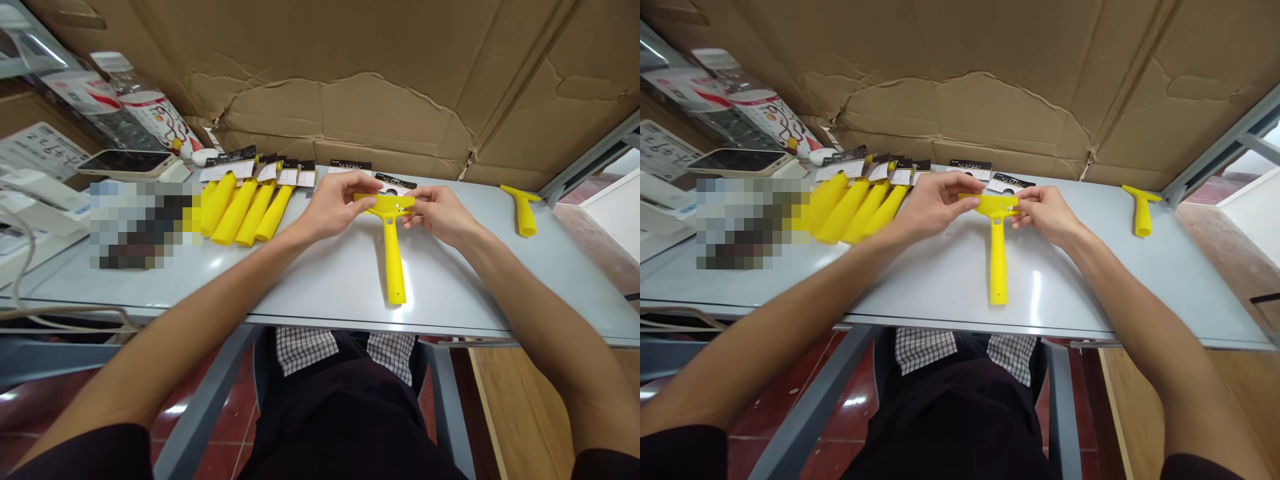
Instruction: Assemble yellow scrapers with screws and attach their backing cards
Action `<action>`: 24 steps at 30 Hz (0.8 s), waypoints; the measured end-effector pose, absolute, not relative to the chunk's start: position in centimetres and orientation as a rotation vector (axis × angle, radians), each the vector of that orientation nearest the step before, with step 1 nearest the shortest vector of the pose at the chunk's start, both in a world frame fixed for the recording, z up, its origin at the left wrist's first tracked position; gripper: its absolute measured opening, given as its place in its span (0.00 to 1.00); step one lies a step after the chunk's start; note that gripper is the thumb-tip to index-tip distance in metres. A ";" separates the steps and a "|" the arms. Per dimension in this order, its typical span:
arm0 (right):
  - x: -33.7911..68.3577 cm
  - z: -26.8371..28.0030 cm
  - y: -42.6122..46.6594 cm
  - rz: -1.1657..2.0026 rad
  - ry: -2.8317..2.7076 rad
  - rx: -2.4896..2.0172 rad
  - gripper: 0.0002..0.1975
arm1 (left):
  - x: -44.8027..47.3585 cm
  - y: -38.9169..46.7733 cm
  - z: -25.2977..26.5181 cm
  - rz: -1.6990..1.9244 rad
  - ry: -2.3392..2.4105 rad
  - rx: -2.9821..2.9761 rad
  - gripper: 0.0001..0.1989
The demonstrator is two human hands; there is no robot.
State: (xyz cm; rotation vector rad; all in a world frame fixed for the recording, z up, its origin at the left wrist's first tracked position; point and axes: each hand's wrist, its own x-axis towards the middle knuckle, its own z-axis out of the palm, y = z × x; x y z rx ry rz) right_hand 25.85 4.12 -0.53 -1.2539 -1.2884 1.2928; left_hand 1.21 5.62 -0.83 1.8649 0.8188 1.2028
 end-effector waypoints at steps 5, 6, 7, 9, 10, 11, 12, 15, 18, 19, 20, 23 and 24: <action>25.6 -0.6 4.0 1.300 -1.287 -1.255 0.05 | 2.1 5.9 -1.9 1.273 0.944 1.883 0.08; 25.6 -0.7 4.0 1.304 -1.287 -1.252 0.06 | 2.1 6.0 -2.1 1.288 0.966 1.866 0.08; 25.6 -0.7 4.0 1.308 -1.287 -1.248 0.06 | 2.1 6.2 -2.3 1.299 0.984 1.848 0.08; 25.6 -0.7 4.0 1.319 -1.284 -1.244 0.06 | 2.1 6.4 -2.6 1.300 1.021 1.814 0.09; 25.7 -0.7 4.0 1.323 -1.281 -1.242 0.06 | 2.1 6.4 -2.8 1.291 1.038 1.789 0.08; 25.7 -0.7 4.0 1.326 -1.280 -1.241 0.06 | 2.2 6.4 -2.9 1.280 1.049 1.757 0.08; 25.7 -0.7 3.9 1.329 -1.281 -1.239 0.07 | 2.3 6.4 -3.1 1.271 1.053 1.719 0.08; 25.7 -0.7 3.8 1.335 -1.294 -1.221 0.06 | 2.6 6.1 -3.4 1.263 1.020 1.590 0.08; 25.7 -0.6 3.8 1.334 -1.295 -1.209 0.06 | 2.8 5.6 -3.4 1.242 0.991 1.474 0.09; 25.7 -0.6 3.8 1.333 -1.294 -1.207 0.06 | 2.9 5.4 -3.4 1.225 0.983 1.422 0.09; 25.7 -0.6 3.8 1.332 -1.293 -1.203 0.06 | 3.0 5.3 -3.4 1.198 0.974 1.365 0.10; 25.8 -0.6 3.8 1.341 -1.290 -1.200 0.05 | 3.1 5.0 -3.4 1.082 0.949 1.198 0.11; 25.8 -0.6 3.8 1.347 -1.288 -1.204 0.05 | 3.1 5.0 -3.4 1.056 0.946 1.169 0.12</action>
